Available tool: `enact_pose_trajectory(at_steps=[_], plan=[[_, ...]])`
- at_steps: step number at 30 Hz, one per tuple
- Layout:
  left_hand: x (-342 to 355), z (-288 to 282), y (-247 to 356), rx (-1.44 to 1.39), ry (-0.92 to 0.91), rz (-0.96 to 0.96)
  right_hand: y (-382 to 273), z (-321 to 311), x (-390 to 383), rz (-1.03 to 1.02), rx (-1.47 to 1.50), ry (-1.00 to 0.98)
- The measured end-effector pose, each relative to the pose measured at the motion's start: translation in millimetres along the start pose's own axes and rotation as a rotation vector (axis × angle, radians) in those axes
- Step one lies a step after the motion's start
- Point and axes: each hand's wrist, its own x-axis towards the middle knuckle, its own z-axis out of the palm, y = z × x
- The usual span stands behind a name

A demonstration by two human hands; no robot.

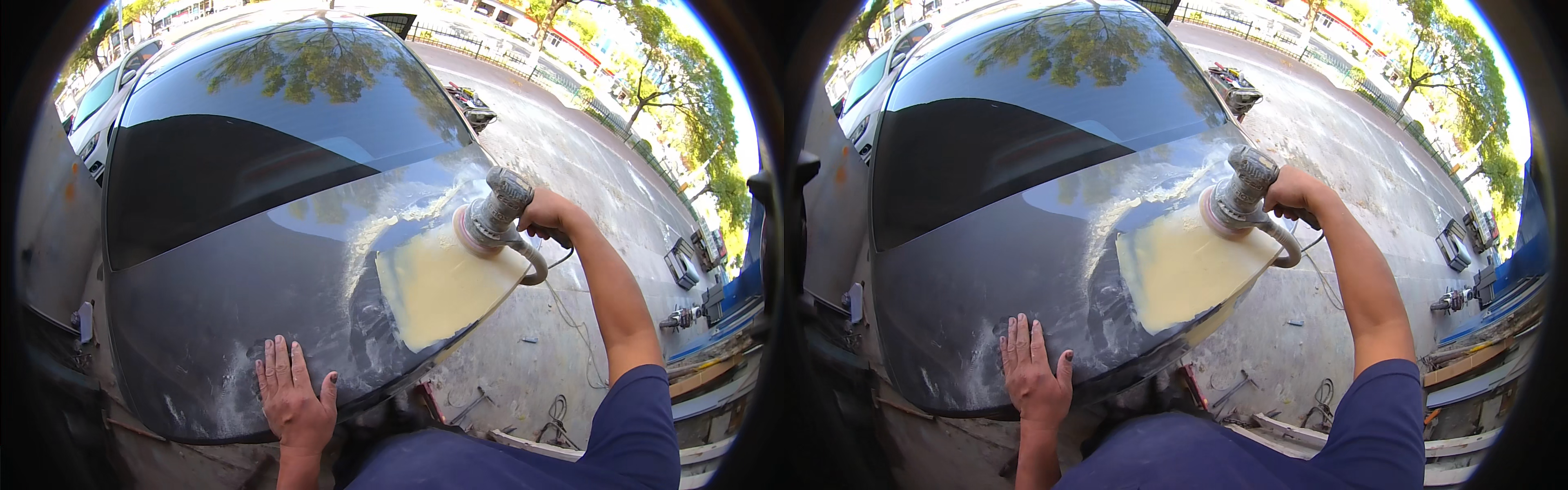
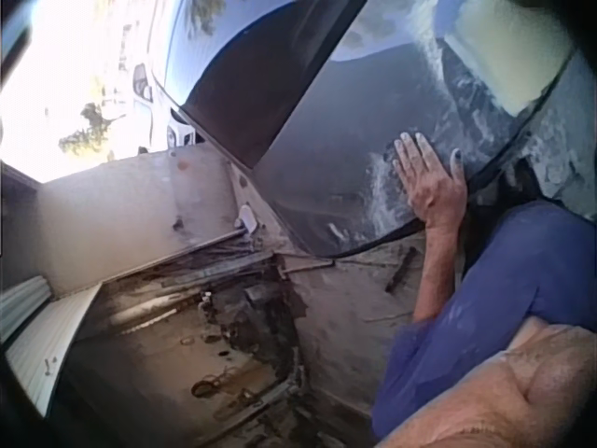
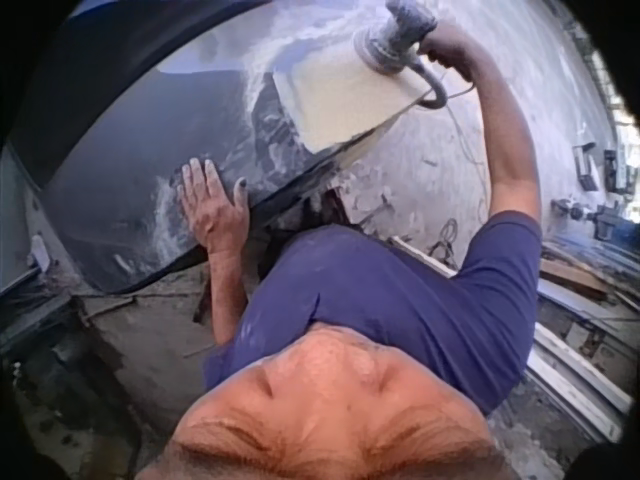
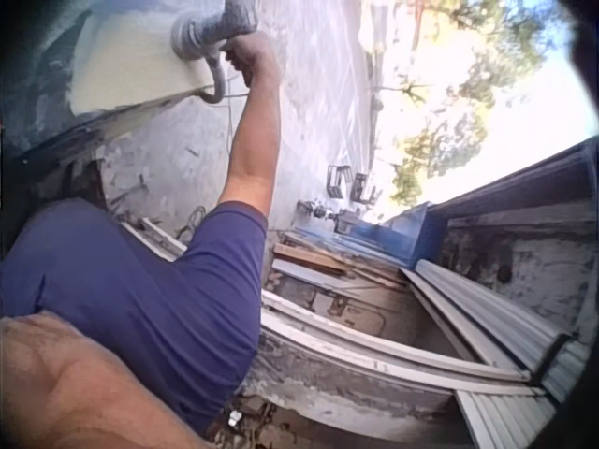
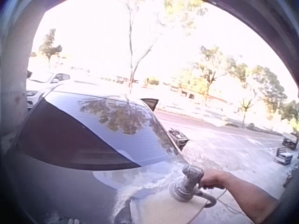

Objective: The person uses an orbital sander to smooth a yellow filler patch on the trunk of a dark sedan. The person holds the sander with the right hand and steadies the trunk with the left hand while moving the tool across the filler area.

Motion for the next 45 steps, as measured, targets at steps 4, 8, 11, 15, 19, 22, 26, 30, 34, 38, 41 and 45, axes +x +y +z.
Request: enact_pose_trajectory(at_steps=[4, 8, 11, 15, 19, 22, 26, 30, 34, 38, 41, 45], plan=[[1, 1, 2, -0.001, 0.001, -0.012, -7, 15, -18, -0.104, 0.011, -0.057], [2, -3, 4, -0.006, -0.002, -0.002, -28, 39, -37, -0.27, -0.054, -0.187], [1, -3, 3, -0.012, -0.007, 0.0, -35, 39, -31, -0.233, -0.106, -0.176], [-1, -1, 2, -0.019, 0.01, -0.008, -23, 19, -16, -0.065, -0.028, -0.059], [0, 1, 3, -0.004, 0.017, -0.012, -16, 15, -18, -0.09, 0.003, -0.025], [1, 0, 4, 0.0, 0.006, -0.007, -27, 32, -29, -0.159, -0.033, -0.113], [0, -1, 3, 0.002, 0.007, 0.013, -40, 42, -33, -0.198, -0.099, -0.139], [-1, 0, 1, 0.009, 0.02, 0.026, -43, 25, -18, -0.124, -0.053, -0.085], [0, 2, 2, 0.0, 0.03, 0.003, -38, 19, -14, -0.084, -0.029, -0.029], [1, 0, 3, 0.005, 0.01, 0.008, -37, 33, -18, -0.195, -0.02, -0.106], [1, -1, 3, 0.005, 0.002, 0.008, -39, 34, -13, -0.197, -0.064, -0.136], [0, 1, 1, 0.001, 0.008, 0.0, -36, 18, 0, -0.064, 0.007, -0.046]])
